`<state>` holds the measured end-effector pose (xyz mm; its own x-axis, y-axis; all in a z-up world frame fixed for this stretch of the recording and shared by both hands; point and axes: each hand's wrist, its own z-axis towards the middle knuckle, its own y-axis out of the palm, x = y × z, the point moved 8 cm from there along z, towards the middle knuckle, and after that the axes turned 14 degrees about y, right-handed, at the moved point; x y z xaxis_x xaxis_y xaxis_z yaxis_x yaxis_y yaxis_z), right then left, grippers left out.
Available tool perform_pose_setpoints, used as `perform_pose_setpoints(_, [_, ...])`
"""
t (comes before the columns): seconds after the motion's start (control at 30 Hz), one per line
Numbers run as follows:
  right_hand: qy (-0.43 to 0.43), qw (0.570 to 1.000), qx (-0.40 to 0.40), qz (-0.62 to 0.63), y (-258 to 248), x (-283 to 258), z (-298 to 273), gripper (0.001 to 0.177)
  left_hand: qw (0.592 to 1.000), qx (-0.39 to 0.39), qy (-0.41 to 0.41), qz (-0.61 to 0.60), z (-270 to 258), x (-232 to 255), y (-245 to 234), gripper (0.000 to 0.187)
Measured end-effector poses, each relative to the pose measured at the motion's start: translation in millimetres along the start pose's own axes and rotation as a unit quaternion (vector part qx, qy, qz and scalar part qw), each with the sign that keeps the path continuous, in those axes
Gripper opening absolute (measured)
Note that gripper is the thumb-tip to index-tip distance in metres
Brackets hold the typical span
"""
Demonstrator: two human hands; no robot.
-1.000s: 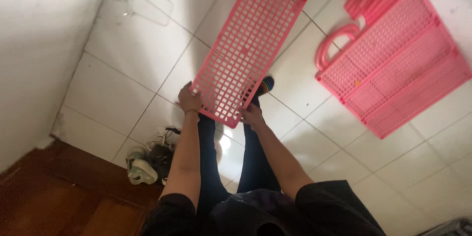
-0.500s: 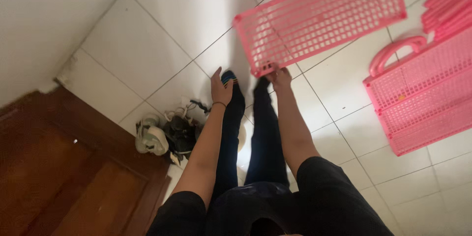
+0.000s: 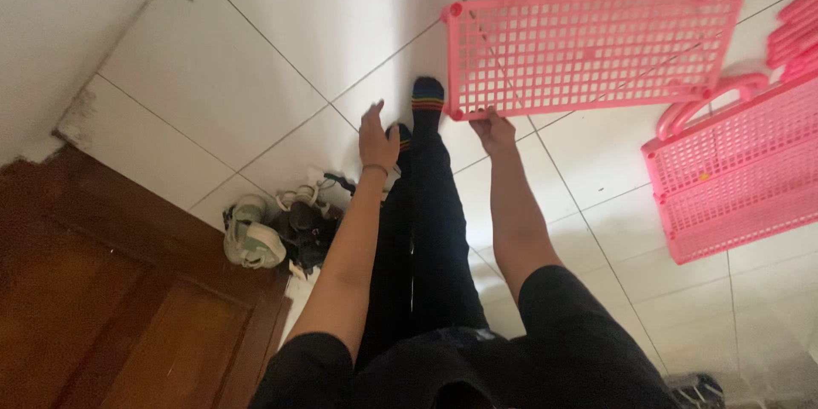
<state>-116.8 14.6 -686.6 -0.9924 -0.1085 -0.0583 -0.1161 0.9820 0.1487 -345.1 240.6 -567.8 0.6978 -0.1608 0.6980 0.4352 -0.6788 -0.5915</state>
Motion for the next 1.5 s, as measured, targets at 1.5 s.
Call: perform_pose_setpoints(1.5, [-0.349, 0.734, 0.557, -0.174, -17.1, -31.3, 70.3, 0.031, 0.859, -0.237, -0.293, 0.346, 30.5, -343.9, -58.9, 0.075])
